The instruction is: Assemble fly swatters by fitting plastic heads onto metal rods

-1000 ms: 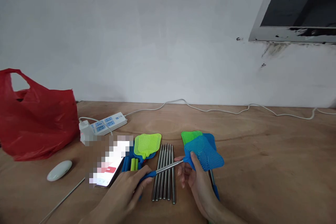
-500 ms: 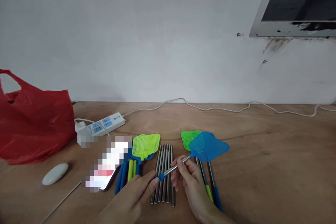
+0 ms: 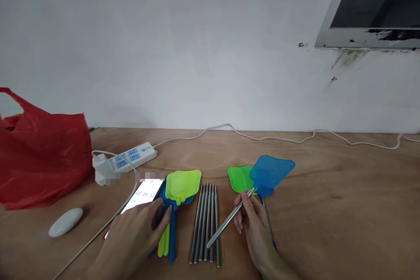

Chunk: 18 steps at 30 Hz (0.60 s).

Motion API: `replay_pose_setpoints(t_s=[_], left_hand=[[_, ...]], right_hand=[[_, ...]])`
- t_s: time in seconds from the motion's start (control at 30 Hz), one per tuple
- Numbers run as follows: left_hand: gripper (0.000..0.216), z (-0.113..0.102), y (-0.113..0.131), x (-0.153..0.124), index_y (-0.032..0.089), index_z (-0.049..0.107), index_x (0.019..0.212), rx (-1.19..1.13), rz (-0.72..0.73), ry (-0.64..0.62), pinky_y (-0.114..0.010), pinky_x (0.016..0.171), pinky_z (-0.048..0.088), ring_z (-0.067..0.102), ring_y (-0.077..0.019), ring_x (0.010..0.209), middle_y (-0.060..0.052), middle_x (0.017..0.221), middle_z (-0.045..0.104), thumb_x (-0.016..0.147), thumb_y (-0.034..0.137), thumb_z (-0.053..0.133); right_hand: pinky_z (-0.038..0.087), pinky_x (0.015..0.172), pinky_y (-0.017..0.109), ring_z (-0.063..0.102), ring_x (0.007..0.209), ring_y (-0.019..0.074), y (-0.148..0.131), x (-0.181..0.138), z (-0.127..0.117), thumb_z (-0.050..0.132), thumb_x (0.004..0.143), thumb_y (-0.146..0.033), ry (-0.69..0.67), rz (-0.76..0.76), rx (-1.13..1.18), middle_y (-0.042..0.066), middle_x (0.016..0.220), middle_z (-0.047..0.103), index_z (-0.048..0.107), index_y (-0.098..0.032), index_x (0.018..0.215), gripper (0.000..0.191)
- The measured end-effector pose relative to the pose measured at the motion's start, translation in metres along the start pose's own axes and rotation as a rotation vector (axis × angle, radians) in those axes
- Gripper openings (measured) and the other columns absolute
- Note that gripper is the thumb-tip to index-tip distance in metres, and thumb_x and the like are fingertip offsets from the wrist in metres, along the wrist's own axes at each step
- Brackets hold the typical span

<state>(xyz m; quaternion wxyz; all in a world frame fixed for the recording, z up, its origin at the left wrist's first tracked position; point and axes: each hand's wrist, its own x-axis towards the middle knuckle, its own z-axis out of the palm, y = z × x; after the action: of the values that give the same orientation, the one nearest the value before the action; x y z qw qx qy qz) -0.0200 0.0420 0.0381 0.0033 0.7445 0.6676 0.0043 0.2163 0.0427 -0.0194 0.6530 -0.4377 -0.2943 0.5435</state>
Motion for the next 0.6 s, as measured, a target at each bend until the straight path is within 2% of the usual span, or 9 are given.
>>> replay_pose_setpoints(t_s=[0.13, 0.27, 0.4, 0.5, 0.6], left_hand=[[0.040, 0.010, 0.002, 0.009, 0.020, 0.066, 0.069, 0.077, -0.006, -0.034, -0.032, 0.056, 0.032, 0.070, -0.0308, 0.071, -0.009, 0.071, 0.071, 0.098, 0.034, 0.043], [0.043, 0.020, 0.001, 0.011, 0.019, 0.065, 0.066, 0.096, 0.000, -0.041, -0.032, 0.055, 0.029, 0.070, -0.0320, 0.071, -0.010, 0.069, 0.070, 0.098, 0.038, 0.043], [0.044, 0.019, -0.001, 0.013, 0.020, 0.062, 0.065, 0.062, 0.035, 0.000, -0.032, 0.054, 0.030, 0.069, -0.0318, 0.067, -0.008, 0.065, 0.067, 0.099, 0.041, 0.043], [0.030, 0.014, -0.003, 0.021, 0.020, 0.063, 0.082, -0.063, 0.136, 0.145, -0.032, 0.054, 0.036, 0.069, -0.0288, 0.069, -0.006, 0.079, 0.069, 0.098, 0.034, 0.042], [0.024, 0.014, -0.003, 0.035, 0.020, 0.057, 0.113, -0.229, 0.235, 0.363, -0.033, 0.061, 0.046, 0.069, -0.0286, 0.088, -0.009, 0.107, 0.067, 0.097, 0.026, 0.040]], right_hand=[[0.029, 0.038, 0.018, 0.033, 0.040, 0.0040, 0.004, 0.001, -0.003, 0.077, 0.073, -0.061, -0.051, 0.030, -0.040, -0.007, 0.053, 0.044, 0.060, -0.018, 0.069, 0.046], [0.031, 0.038, 0.019, 0.036, 0.042, 0.0053, 0.005, 0.001, -0.001, 0.074, 0.077, -0.061, -0.111, 0.055, -0.046, -0.005, 0.056, 0.047, 0.054, -0.019, 0.065, 0.048], [0.027, 0.031, 0.017, 0.031, 0.033, 0.0050, 0.000, 0.002, 0.001, 0.065, 0.083, -0.062, -0.266, 0.153, -0.002, -0.007, 0.046, 0.045, 0.045, -0.021, 0.061, 0.050], [0.019, 0.026, 0.015, 0.019, 0.026, 0.0038, -0.003, 0.003, 0.002, 0.059, 0.087, -0.063, -0.416, 0.298, 0.027, -0.011, 0.039, 0.042, 0.049, -0.022, 0.071, 0.045], [0.014, 0.024, 0.014, 0.010, 0.025, 0.0036, -0.005, 0.004, -0.001, 0.056, 0.088, -0.065, -0.574, 0.441, 0.086, -0.014, 0.034, 0.039, 0.053, -0.023, 0.081, 0.043]])
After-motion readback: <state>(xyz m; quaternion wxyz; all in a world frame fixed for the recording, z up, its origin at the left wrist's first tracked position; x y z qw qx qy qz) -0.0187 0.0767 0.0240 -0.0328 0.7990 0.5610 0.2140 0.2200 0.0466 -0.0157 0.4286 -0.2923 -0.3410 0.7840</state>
